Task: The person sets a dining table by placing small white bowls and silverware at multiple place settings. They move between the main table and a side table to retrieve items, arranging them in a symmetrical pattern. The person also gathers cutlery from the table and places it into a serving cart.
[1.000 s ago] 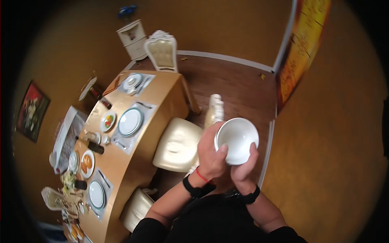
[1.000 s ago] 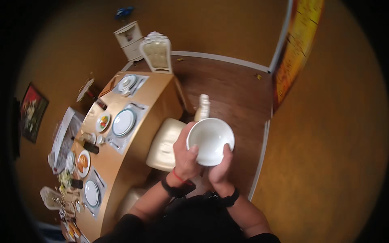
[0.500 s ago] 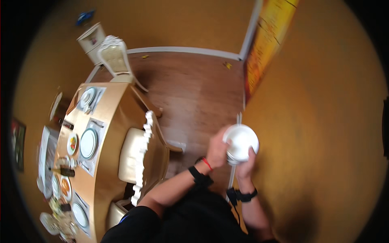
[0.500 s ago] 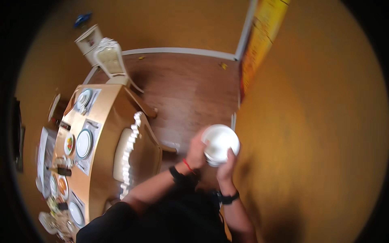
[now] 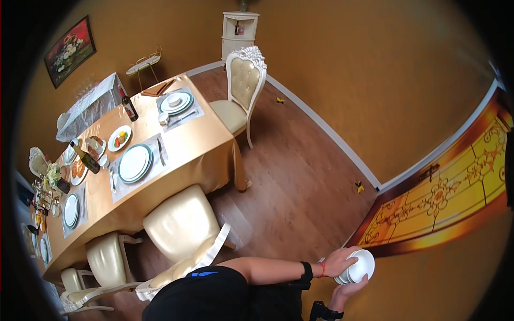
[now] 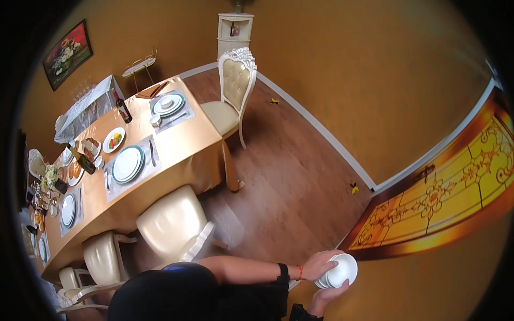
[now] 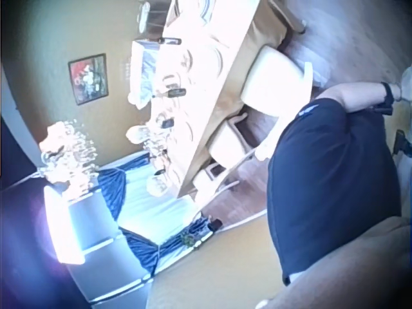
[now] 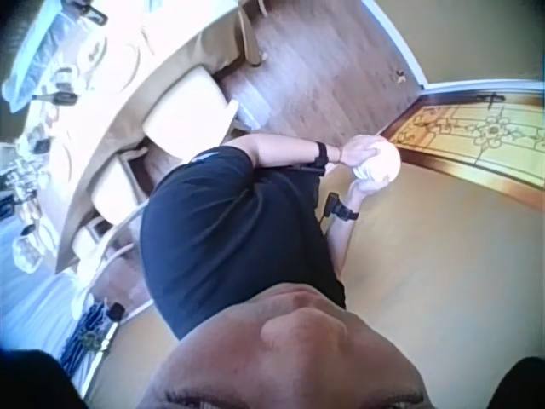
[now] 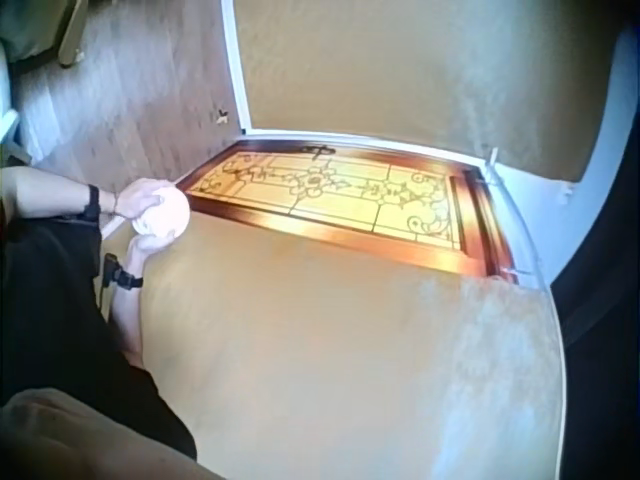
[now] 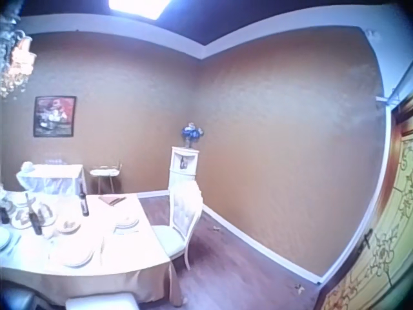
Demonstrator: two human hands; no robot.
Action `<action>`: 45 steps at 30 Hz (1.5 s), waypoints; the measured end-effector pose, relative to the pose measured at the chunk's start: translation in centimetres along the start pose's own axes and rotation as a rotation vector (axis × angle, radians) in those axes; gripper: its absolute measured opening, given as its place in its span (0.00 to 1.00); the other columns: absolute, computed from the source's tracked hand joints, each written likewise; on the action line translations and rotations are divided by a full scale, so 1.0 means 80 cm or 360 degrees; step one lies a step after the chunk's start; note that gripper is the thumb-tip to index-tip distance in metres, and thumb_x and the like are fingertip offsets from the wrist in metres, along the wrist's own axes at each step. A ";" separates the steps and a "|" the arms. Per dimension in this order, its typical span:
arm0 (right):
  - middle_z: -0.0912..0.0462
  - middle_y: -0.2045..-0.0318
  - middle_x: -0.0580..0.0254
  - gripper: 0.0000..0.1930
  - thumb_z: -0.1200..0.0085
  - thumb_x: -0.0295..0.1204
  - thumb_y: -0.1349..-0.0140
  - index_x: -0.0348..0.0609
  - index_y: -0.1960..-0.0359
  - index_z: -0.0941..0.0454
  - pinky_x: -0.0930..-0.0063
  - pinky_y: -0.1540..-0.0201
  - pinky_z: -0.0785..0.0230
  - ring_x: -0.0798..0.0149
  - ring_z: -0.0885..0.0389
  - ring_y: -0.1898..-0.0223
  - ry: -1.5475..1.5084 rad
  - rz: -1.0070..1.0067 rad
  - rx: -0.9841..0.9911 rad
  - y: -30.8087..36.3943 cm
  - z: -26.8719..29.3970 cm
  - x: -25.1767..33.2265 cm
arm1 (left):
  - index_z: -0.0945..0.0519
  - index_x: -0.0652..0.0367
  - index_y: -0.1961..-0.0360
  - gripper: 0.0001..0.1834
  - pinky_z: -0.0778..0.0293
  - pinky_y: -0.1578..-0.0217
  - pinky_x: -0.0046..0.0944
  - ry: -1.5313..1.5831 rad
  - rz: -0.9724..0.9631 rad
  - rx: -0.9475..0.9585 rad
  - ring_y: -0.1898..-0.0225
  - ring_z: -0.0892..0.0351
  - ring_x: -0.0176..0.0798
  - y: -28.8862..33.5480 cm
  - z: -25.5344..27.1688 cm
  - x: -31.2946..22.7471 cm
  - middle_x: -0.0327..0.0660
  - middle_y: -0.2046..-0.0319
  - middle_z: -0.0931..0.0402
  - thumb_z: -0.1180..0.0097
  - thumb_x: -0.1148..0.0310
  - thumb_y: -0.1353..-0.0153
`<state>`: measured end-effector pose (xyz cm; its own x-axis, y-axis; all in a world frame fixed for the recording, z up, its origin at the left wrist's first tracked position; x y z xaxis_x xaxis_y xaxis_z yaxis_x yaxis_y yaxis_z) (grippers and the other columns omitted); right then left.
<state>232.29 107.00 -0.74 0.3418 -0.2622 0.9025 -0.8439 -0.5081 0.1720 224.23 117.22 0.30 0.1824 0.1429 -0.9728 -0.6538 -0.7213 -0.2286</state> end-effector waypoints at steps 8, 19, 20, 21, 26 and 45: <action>0.27 0.44 0.49 0.27 0.64 0.43 0.34 0.34 0.41 0.34 0.58 0.39 0.36 0.52 0.27 0.42 0.0176 -0.0272 0.0509 -0.168 -0.202 -0.138 | 0.29 0.60 0.42 0.25 0.32 0.43 0.46 -0.0048 0.0347 -0.0355 0.45 0.26 0.52 -0.152 0.194 0.111 0.52 0.49 0.24 0.53 0.60 0.37; 0.26 0.49 0.52 0.22 0.57 0.33 0.37 0.33 0.44 0.32 0.67 0.42 0.36 0.59 0.27 0.47 0.0374 -0.0555 0.1774 -0.172 -0.602 -0.311 | 0.33 0.66 0.38 0.26 0.36 0.42 0.36 0.0315 0.0546 -0.1390 0.45 0.29 0.39 -0.163 0.561 0.133 0.48 0.45 0.27 0.54 0.63 0.34; 0.26 0.49 0.52 0.22 0.57 0.32 0.37 0.33 0.44 0.32 0.68 0.42 0.38 0.60 0.27 0.47 0.0442 -0.0539 0.1955 -0.165 -0.635 -0.323 | 0.32 0.66 0.39 0.25 0.34 0.44 0.37 0.0357 0.0466 -0.1528 0.47 0.27 0.39 -0.157 0.585 0.123 0.48 0.46 0.27 0.54 0.64 0.34; 0.26 0.48 0.53 0.21 0.58 0.31 0.37 0.33 0.44 0.33 0.69 0.41 0.39 0.60 0.28 0.47 0.0508 -0.0522 0.2132 -0.154 -0.664 -0.333 | 0.31 0.65 0.40 0.24 0.32 0.46 0.37 0.0397 0.0387 -0.1661 0.50 0.25 0.39 -0.151 0.604 0.117 0.47 0.46 0.26 0.55 0.65 0.34; 0.27 0.48 0.52 0.22 0.57 0.30 0.38 0.32 0.42 0.34 0.68 0.40 0.39 0.60 0.29 0.46 0.0574 -0.0531 0.2424 -0.096 -0.781 -0.402 | 0.23 0.69 0.53 0.18 0.31 0.50 0.40 0.0124 0.0362 -0.2209 0.54 0.23 0.46 -0.111 0.730 0.164 0.54 0.57 0.21 0.55 0.66 0.36; 0.24 0.49 0.57 0.22 0.58 0.38 0.32 0.33 0.44 0.31 0.68 0.43 0.37 0.62 0.25 0.49 0.0385 -0.1126 0.2876 0.229 -1.314 -0.735 | 0.20 0.64 0.60 0.11 0.36 0.43 0.45 -0.1472 0.0220 -0.2935 0.47 0.33 0.56 0.028 1.313 0.053 0.54 0.47 0.27 0.50 0.72 0.41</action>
<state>153.30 199.32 -9.12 0.1860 0.3521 0.9173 0.7959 -0.6014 0.0695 146.42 187.37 -8.35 -0.5204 -0.1606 -0.8387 0.8233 -0.3550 -0.4429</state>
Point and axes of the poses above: each hand's wrist, its own y-axis away from the middle knuckle, its own z-axis out of the back of the hand, x = y × z, the point moved 5 cm from there along -y, towards the middle knuckle
